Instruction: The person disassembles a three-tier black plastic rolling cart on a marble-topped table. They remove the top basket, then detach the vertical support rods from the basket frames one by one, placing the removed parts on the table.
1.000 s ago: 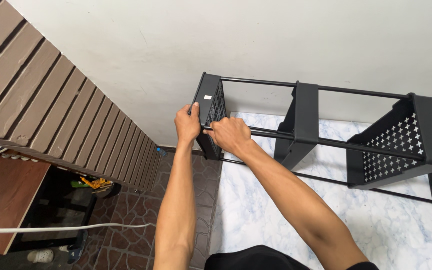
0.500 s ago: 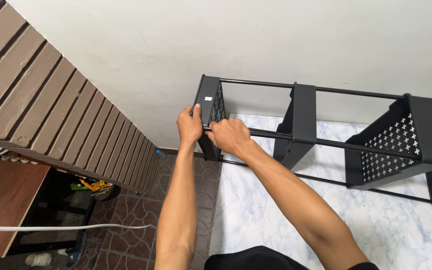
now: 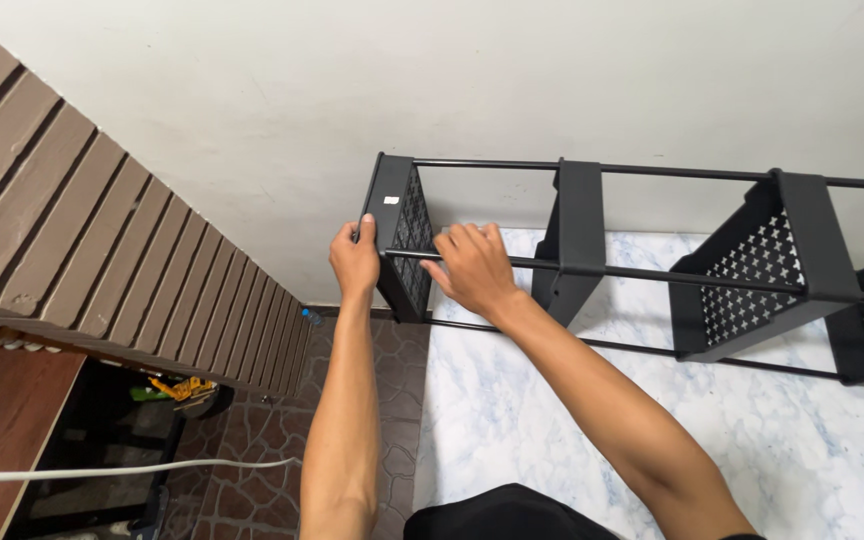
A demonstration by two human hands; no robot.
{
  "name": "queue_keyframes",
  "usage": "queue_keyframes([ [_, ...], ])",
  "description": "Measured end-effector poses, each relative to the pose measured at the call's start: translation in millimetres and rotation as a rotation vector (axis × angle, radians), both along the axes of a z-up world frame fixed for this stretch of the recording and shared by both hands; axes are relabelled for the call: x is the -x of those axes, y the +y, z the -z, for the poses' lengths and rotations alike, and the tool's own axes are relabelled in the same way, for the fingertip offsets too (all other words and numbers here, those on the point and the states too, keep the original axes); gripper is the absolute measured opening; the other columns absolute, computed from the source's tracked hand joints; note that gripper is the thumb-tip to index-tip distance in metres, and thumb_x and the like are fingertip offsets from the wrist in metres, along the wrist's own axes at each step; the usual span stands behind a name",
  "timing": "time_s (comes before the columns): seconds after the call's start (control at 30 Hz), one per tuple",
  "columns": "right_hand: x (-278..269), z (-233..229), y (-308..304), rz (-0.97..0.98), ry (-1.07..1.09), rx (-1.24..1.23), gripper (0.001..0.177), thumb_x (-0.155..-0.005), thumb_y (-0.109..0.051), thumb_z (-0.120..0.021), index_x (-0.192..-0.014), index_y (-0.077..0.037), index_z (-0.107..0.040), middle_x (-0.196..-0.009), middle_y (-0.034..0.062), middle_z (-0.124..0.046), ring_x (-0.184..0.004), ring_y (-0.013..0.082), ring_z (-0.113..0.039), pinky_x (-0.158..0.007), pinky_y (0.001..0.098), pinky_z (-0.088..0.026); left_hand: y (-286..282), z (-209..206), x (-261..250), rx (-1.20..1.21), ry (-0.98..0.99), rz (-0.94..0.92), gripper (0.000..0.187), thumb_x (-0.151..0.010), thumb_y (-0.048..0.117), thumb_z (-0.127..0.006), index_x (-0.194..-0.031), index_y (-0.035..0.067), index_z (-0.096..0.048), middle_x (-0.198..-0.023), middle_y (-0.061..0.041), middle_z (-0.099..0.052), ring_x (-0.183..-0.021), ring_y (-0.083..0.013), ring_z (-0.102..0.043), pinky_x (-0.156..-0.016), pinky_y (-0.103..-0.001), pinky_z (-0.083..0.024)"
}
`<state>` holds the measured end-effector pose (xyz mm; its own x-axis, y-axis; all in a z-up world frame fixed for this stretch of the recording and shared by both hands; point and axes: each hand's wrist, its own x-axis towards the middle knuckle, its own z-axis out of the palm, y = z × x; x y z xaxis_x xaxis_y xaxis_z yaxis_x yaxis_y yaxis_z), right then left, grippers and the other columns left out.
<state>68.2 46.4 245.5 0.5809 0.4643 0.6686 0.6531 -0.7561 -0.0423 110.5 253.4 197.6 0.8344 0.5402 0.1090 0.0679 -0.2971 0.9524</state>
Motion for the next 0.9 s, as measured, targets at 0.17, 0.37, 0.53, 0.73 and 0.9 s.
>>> queue_keyframes([
  [0.17, 16, -4, -50, 0.082, -0.025, -0.047, 0.034, -0.091, -0.040, -0.076, -0.091, -0.007, -0.068, -0.086, 0.0073, -0.060, -0.086, 0.0238, -0.058, -0.084, 0.0452, -0.037, 1, 22, 13, 0.196, -0.131, 0.111, 0.059, -0.101, 0.050, -0.054, -0.111, -0.006, -0.069, -0.103, -0.012, -0.072, -0.099, -0.0216, -0.063, -0.092, -0.036, -0.047],
  [0.37, 31, -23, -83, 0.176, -0.064, -0.073, 0.035, -0.094, -0.043, -0.076, -0.091, -0.008, -0.072, -0.092, 0.0059, -0.063, -0.089, 0.0239, -0.057, -0.087, 0.0460, -0.035, 7, 76, 20, 0.340, -0.204, 0.206, 0.076, -0.100, 0.066, -0.044, -0.117, -0.004, -0.067, -0.105, -0.003, -0.068, -0.100, -0.0139, -0.057, -0.093, -0.031, -0.043],
  [0.53, 36, -39, -111, 0.393, 0.070, 0.033, 0.060, -0.080, -0.064, -0.076, -0.099, -0.008, -0.072, -0.107, 0.0129, -0.063, -0.102, 0.0282, -0.054, -0.091, 0.0502, -0.033, 19, 140, 17, 0.327, -0.102, 0.199, 0.078, -0.103, 0.071, -0.044, -0.098, -0.005, -0.062, -0.086, 0.000, -0.049, -0.083, -0.0131, -0.042, -0.076, -0.033, -0.036],
  [0.73, 44, -31, -139, 0.427, 0.059, 0.173, 0.090, -0.061, -0.076, -0.075, -0.124, -0.012, -0.070, -0.126, 0.0220, -0.061, -0.087, 0.0319, -0.064, -0.069, 0.0467, -0.046, 2, 162, 27, 0.194, -0.010, 0.120, 0.084, -0.107, 0.073, -0.047, -0.108, -0.011, -0.051, -0.100, -0.009, -0.048, -0.096, -0.0210, -0.043, -0.086, -0.039, -0.039],
  [0.9, 34, -16, -152, 0.390, 0.095, 0.128, 0.078, -0.072, -0.064, -0.077, -0.130, -0.014, -0.067, -0.136, 0.0248, -0.059, -0.036, 0.0229, -0.055, -0.033, 0.0325, -0.043, -24, 125, 42, 0.181, -0.115, 0.078, 0.086, -0.096, 0.072, -0.042, -0.145, 0.002, -0.050, -0.143, -0.018, -0.058, -0.135, -0.0314, -0.051, -0.111, -0.041, -0.036],
])
